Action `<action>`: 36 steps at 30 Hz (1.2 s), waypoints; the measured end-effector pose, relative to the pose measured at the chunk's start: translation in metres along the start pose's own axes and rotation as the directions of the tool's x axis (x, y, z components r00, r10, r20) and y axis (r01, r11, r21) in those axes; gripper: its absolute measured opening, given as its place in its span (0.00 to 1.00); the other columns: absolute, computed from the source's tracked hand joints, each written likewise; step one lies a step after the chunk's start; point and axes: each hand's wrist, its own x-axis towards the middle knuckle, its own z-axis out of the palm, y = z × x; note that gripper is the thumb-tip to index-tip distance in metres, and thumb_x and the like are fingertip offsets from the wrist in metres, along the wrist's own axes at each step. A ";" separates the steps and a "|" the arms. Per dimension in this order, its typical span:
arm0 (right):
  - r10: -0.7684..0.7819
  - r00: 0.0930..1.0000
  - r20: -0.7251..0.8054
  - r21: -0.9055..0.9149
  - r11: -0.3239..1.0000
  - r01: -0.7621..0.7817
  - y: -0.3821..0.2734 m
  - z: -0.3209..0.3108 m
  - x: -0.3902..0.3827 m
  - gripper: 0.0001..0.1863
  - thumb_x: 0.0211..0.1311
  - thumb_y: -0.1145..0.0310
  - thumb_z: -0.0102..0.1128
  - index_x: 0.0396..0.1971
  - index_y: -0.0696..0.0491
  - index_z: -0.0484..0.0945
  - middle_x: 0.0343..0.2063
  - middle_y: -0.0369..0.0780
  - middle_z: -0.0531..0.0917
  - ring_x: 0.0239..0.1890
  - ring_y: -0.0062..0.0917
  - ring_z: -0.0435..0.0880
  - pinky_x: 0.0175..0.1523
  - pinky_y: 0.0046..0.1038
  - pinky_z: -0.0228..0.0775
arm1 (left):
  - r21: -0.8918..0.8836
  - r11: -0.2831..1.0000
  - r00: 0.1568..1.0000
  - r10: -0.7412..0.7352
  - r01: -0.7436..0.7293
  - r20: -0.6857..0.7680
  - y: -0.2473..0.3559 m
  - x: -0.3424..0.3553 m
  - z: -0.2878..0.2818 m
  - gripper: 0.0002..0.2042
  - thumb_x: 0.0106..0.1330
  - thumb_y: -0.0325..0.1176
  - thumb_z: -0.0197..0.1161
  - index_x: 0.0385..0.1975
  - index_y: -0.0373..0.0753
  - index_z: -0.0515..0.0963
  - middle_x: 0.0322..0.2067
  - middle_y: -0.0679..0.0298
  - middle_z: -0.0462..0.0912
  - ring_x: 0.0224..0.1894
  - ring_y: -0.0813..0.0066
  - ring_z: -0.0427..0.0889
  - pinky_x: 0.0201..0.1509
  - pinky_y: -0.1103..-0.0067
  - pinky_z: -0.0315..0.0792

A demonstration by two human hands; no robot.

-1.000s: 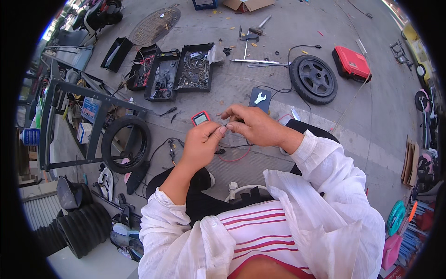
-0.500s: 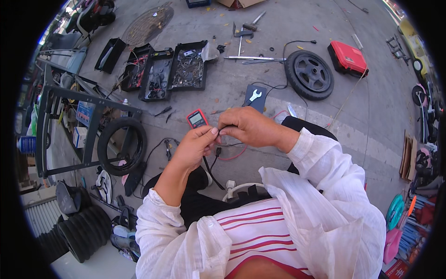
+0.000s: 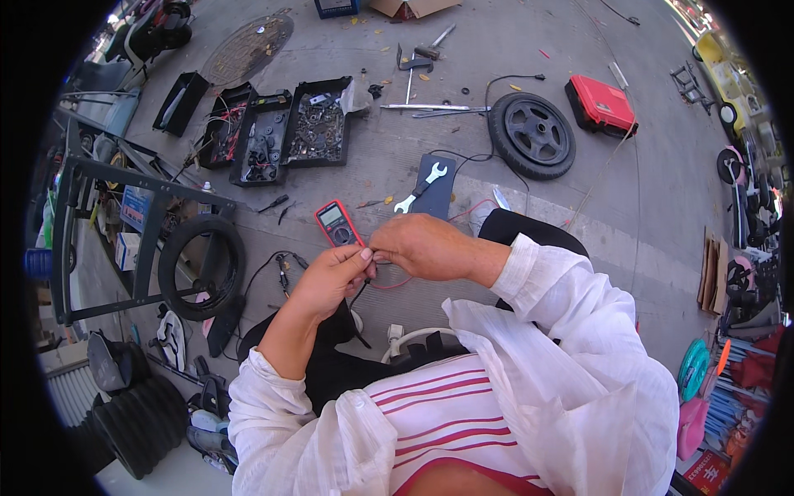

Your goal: The person uses a multimeter to test a small black electronic component, then strips and twists wires with pliers and a wrench. They wrap the connection with black electrical tape and continue adjusting the wires.

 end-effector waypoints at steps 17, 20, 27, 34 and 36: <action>0.158 0.946 0.283 0.517 0.806 -0.289 0.009 -0.021 0.009 0.26 0.75 0.53 0.36 0.46 0.60 0.76 0.25 0.34 0.74 0.29 0.18 0.72 0.37 0.25 0.68 | -0.093 0.989 0.985 -0.103 0.116 0.137 0.011 0.000 -0.021 0.41 0.69 0.65 0.28 0.40 0.28 0.77 0.19 0.72 0.65 0.19 0.86 0.58 0.21 0.88 0.52; 0.338 0.921 0.193 0.557 0.735 -0.386 0.009 -0.014 0.011 0.22 0.72 0.53 0.43 0.40 0.57 0.78 0.24 0.38 0.77 0.28 0.23 0.73 0.38 0.28 0.68 | -0.111 0.991 0.996 -0.072 0.076 0.045 0.011 -0.002 -0.022 0.41 0.69 0.66 0.29 0.41 0.28 0.77 0.20 0.71 0.66 0.20 0.85 0.58 0.21 0.87 0.53; 0.004 0.999 -0.033 0.111 0.994 -0.001 0.004 0.004 0.012 0.09 0.60 0.65 0.58 0.33 0.57 0.77 0.27 0.42 0.80 0.30 0.34 0.77 0.37 0.32 0.68 | -0.073 0.995 0.998 -0.062 0.064 0.029 -0.001 0.004 -0.018 0.39 0.69 0.65 0.31 0.34 0.29 0.76 0.22 0.69 0.66 0.21 0.84 0.58 0.22 0.86 0.53; 0.264 0.954 0.141 0.373 0.879 -0.298 0.002 -0.006 0.017 0.12 0.65 0.64 0.55 0.31 0.58 0.76 0.21 0.38 0.75 0.24 0.24 0.72 0.33 0.27 0.66 | -0.020 0.999 0.999 -0.045 0.045 0.005 -0.001 0.004 -0.018 0.36 0.70 0.63 0.37 0.32 0.30 0.77 0.20 0.73 0.64 0.21 0.86 0.56 0.21 0.87 0.51; 0.349 0.904 0.248 0.470 0.772 -0.428 0.005 -0.010 0.015 0.14 0.67 0.62 0.53 0.30 0.58 0.77 0.20 0.38 0.74 0.24 0.21 0.72 0.33 0.27 0.66 | -0.008 0.997 0.997 -0.075 0.075 -0.011 0.002 0.001 -0.017 0.32 0.70 0.59 0.42 0.32 0.31 0.78 0.19 0.74 0.64 0.21 0.87 0.57 0.21 0.87 0.51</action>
